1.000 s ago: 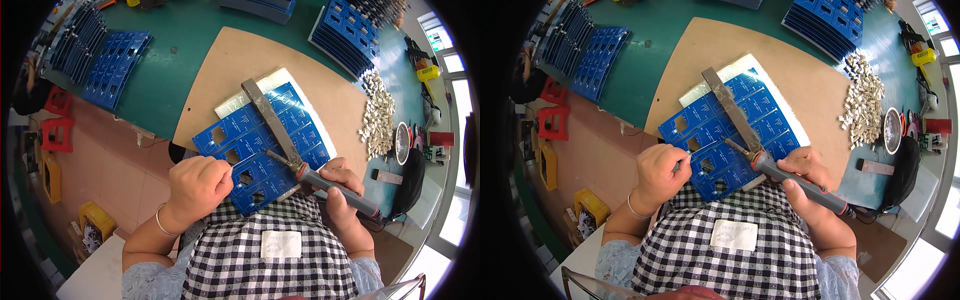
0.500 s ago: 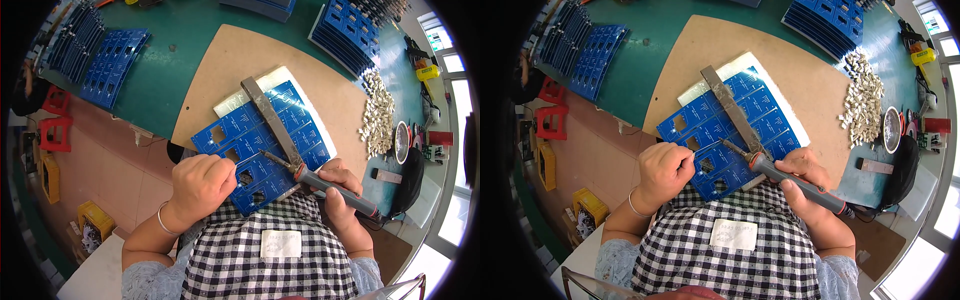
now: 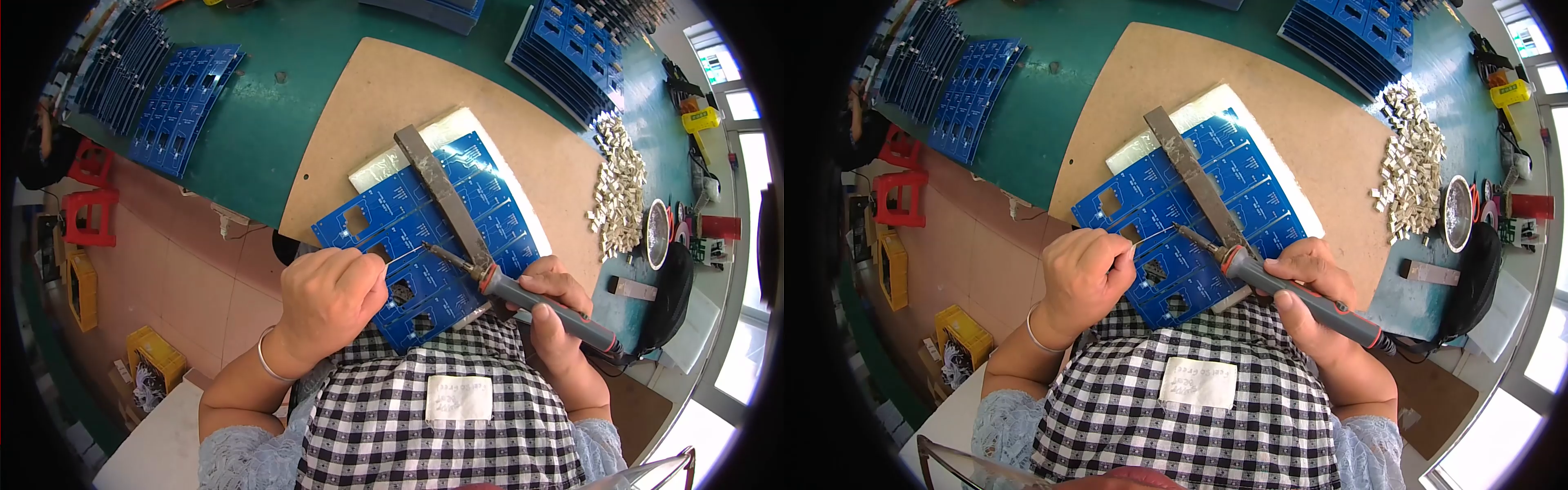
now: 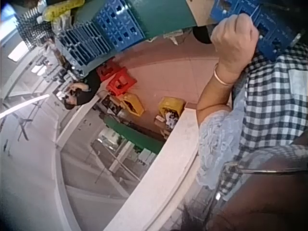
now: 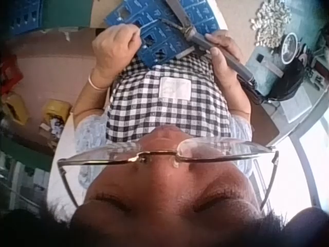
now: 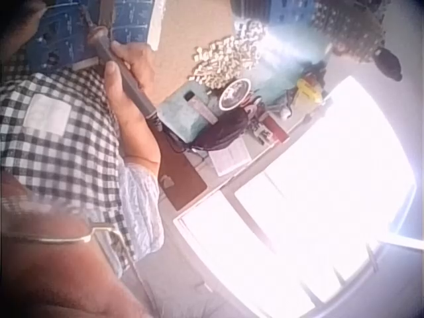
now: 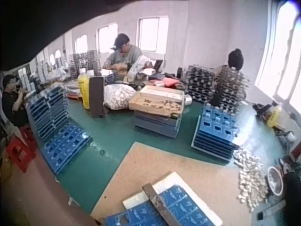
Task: The person solders components onto circuit boards using a soldering iron and solder wire. They remove completed boards to stack them, position new circuit boards onto a fixture pad secured with a metal bar, and solder additional components.
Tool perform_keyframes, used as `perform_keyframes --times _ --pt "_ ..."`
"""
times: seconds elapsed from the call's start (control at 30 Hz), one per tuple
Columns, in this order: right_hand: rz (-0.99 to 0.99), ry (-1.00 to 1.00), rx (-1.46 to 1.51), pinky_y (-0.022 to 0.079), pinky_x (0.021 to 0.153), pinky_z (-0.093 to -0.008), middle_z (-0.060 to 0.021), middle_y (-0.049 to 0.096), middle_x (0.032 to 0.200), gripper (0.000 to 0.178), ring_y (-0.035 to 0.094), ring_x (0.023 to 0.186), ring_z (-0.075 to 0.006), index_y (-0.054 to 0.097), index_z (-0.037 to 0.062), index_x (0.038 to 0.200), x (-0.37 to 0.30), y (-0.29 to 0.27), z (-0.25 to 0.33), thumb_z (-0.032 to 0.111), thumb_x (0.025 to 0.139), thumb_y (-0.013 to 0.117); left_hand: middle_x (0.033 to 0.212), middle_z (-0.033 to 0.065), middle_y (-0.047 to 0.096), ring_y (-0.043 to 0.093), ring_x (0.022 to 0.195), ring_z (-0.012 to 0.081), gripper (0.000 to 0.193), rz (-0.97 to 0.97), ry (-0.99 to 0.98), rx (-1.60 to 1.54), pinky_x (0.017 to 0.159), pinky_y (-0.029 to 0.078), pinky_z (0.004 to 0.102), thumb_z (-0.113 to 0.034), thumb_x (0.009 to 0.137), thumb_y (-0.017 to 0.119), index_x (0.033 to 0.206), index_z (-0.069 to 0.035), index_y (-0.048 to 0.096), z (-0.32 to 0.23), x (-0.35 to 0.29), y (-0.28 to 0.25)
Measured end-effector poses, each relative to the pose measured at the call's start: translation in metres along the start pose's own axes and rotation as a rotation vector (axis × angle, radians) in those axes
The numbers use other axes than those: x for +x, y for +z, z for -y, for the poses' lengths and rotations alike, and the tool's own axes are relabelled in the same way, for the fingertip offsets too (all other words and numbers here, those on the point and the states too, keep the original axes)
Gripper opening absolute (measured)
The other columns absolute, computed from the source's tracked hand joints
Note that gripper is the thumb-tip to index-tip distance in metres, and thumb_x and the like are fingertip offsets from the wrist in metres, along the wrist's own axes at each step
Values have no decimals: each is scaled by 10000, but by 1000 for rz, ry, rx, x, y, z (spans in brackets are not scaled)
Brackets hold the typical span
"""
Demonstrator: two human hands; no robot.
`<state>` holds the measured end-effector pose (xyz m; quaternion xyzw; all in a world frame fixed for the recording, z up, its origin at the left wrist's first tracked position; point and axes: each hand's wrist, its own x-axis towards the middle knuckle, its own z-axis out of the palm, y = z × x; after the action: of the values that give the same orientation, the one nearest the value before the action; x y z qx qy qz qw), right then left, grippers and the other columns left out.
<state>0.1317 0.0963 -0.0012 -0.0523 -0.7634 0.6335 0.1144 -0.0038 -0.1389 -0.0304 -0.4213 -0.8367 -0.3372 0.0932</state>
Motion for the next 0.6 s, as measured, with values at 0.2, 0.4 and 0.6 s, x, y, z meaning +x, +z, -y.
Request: perform_keyframes --times 0.2,0.4,0.6 --pt "-24 -8 6 475 686 -298 -132 553 841 279 571 751 -194 606 -45 986 1 2 -1 206 864 606 541 19 418 470 463 188 180 -30 3 6 418 364 315 -21 676 649 676 -109 491 0 3 1" --pt "-56 -91 -71 449 709 -293 -132 568 845 266 540 779 -193 609 -29 989 0 -3 1 195 846 612 575 15 447 481 488 182 167 -8 50 22 431 367 307 -40 657 662 710 -111 520 -1 6 -2" --pt "-44 -54 -160 417 728 -312 -85 621 774 244 526 759 -186 636 -11 958 0 -3 -1 197 833 625 579 15 440 477 491 175 162 9 71 49 431 362 304 -53 648 666 722 -104 530 -2 8 3"
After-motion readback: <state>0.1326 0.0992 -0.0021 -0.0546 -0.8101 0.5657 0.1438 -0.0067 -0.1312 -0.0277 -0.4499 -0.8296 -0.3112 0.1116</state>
